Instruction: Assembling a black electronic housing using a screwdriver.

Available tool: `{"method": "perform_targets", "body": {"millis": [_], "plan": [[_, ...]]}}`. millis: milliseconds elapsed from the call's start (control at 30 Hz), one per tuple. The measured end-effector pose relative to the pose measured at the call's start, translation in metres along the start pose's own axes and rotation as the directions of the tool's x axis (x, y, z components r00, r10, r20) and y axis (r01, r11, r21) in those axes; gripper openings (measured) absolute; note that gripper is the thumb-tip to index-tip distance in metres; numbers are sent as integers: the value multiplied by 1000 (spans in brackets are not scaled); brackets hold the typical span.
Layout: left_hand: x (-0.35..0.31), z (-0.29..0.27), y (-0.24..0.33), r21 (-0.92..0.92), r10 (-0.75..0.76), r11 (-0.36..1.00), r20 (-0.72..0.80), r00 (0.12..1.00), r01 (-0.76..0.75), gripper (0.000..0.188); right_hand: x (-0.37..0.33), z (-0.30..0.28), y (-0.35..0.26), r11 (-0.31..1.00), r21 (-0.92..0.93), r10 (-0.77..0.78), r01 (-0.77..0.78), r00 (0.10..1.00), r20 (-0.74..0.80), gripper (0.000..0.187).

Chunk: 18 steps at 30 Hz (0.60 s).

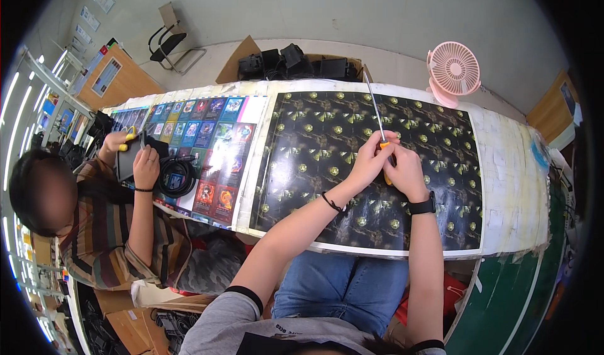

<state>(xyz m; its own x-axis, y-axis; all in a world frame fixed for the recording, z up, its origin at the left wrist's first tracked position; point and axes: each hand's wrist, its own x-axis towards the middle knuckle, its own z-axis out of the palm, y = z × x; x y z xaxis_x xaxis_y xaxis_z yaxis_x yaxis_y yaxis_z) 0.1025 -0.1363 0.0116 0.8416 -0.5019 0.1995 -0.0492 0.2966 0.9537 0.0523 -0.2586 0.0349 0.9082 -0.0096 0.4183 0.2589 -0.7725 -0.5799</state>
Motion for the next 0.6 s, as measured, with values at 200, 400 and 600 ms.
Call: {"method": "perform_targets", "body": {"millis": [200,400,600], "plan": [[-2,1,3,-10,-2,1000,1,1000,2,26,-1,0,0,1000,-1,2,-2,1000,-7,21],[-3,1,4,-12,-13,1000,9,1000,13,26,-2,-2,-3,999,6,36,-36,999,18,21],[-3,0,2,-17,-4,1000,11,1000,4,26,-2,-2,-4,999,16,35,-35,999,18,21]]}}
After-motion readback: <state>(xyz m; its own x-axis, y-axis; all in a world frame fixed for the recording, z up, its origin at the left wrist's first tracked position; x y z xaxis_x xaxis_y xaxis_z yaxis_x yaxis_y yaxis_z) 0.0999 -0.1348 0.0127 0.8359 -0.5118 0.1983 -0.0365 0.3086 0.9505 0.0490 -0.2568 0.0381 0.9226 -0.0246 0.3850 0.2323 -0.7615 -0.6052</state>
